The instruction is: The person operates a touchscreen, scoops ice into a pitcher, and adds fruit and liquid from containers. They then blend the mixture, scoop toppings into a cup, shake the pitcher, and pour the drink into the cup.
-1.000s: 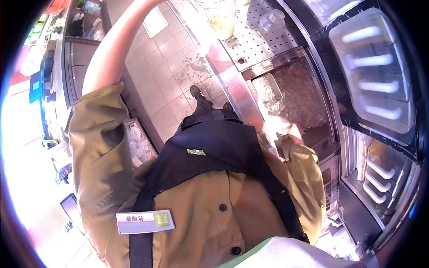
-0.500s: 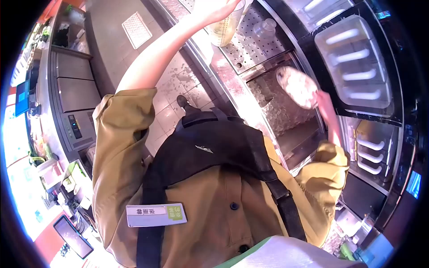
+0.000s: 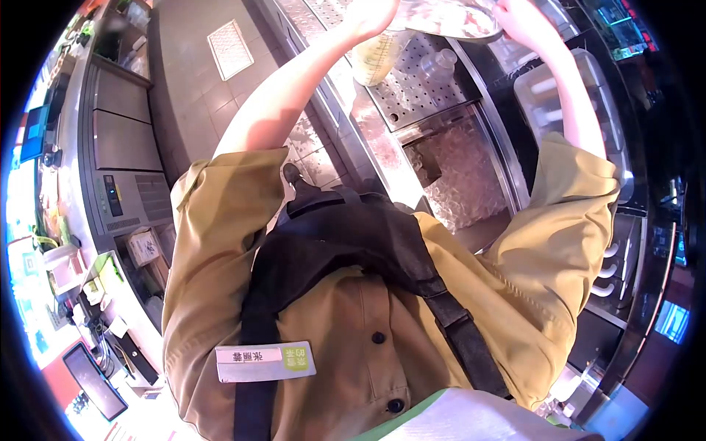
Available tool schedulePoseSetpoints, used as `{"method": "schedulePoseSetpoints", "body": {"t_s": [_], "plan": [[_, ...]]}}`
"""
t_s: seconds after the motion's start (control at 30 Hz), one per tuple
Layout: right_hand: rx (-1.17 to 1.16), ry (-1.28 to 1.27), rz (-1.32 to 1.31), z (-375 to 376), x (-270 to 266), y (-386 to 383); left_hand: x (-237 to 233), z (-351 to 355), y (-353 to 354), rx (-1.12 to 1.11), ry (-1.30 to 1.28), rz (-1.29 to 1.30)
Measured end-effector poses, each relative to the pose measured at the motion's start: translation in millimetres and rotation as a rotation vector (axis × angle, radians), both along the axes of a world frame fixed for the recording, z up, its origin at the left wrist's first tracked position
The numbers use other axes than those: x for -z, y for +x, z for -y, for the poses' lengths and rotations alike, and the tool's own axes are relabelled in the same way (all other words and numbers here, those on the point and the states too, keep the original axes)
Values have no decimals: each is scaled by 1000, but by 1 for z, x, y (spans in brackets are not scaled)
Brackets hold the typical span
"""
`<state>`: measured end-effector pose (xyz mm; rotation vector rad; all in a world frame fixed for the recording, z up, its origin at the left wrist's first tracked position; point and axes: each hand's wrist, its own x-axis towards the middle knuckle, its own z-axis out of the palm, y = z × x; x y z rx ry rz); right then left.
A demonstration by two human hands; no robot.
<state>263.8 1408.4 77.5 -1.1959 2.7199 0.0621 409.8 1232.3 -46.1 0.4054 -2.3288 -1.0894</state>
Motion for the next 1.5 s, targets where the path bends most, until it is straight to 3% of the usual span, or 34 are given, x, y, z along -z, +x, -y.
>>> {"method": "schedulePoseSetpoints", "body": {"t_s": [0.03,0.1,0.17,0.27,0.37,0.47,0.53,0.57,0.6,0.63,0.73,0.9,1.07,1.13,1.23,1.3,1.37,1.4,1.5], "plan": [[138,186,-14,15,-31,31,-1,-2,0,-11,-9,11],[44,151,-241,14,-30,17,3,-1,-4,-5,-15,-25],[-380,-263,-739,-37,0,13,10,3,-9,13,-13,-54],[8,-178,-476,-90,12,51,14,10,-12,100,18,-76],[353,109,-179,-145,74,56,-24,8,15,325,98,60],[514,221,-160,-214,196,52,-21,17,22,467,-406,60],[514,393,-2,-236,256,78,-19,5,20,268,-434,125],[621,434,50,-241,293,88,-19,-2,19,168,-452,159],[600,451,72,-262,357,89,-18,-6,18,70,-470,193],[642,523,134,-252,358,113,-8,-7,16,-28,-513,172],[667,479,142,-249,371,156,-3,-7,13,-55,-528,109],[923,159,37,-280,346,120,-2,-3,13,0,-394,134],[526,87,34,-217,250,118,-11,-20,26,-58,-532,65],[181,-100,-82,-201,293,112,-9,-20,25,-41,-474,40],[146,-13,-184,-154,299,100,-7,-16,25,-70,-400,27],[568,-156,-221,-165,298,76,-5,-7,26,-64,-466,-18],[874,-2,-345,-208,333,65,-7,11,27,-18,-467,-59],[945,44,-589,-236,384,56,-6,18,26,12,-461,-74],[1068,57,-66,-273,409,46,-9,49,16,79,-470,-83]]}}
